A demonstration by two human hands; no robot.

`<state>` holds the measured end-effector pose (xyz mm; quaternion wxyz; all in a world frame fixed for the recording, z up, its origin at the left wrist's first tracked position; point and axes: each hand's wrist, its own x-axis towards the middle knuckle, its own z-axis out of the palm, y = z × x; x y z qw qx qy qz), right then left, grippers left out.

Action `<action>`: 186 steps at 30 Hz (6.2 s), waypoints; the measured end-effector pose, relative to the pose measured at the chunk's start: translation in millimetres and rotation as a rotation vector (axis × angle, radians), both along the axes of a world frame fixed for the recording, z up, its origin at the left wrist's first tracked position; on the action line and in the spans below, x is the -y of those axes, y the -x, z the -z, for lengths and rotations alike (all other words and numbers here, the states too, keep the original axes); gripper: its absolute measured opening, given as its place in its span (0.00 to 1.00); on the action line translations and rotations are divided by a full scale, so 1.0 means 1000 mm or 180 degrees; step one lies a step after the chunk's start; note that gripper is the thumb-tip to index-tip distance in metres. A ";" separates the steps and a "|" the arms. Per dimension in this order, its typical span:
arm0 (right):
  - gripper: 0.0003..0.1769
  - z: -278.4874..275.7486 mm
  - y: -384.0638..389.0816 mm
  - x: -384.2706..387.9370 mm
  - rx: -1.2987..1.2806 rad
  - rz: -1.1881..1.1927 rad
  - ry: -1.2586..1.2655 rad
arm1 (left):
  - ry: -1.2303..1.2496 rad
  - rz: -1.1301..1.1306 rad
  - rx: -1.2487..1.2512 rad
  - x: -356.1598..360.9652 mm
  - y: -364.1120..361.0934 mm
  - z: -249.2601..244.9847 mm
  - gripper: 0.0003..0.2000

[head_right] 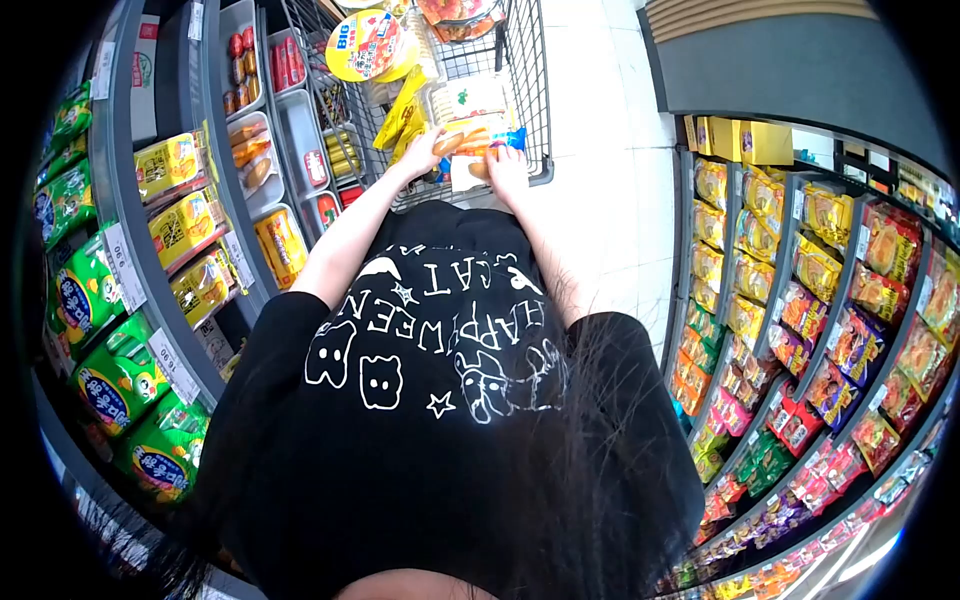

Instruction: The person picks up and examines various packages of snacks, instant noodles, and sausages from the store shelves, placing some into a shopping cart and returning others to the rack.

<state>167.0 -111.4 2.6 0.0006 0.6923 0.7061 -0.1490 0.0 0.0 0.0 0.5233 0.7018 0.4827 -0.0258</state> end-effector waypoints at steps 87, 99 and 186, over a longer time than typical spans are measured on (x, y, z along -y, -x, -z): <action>0.37 0.133 0.003 -0.197 -0.1006 -0.0286 0.1922 | -0.0944 -0.2310 -0.0278 0.145 0.039 -0.034 0.17; 0.30 0.074 0.004 -0.120 -0.1697 -0.0627 0.0210 | -0.1630 -0.3955 0.0285 0.135 0.059 -0.081 0.17; 0.42 0.097 -0.056 -0.175 0.0056 -0.1039 0.1975 | -0.0330 -0.3734 0.1624 0.162 0.061 -0.168 0.17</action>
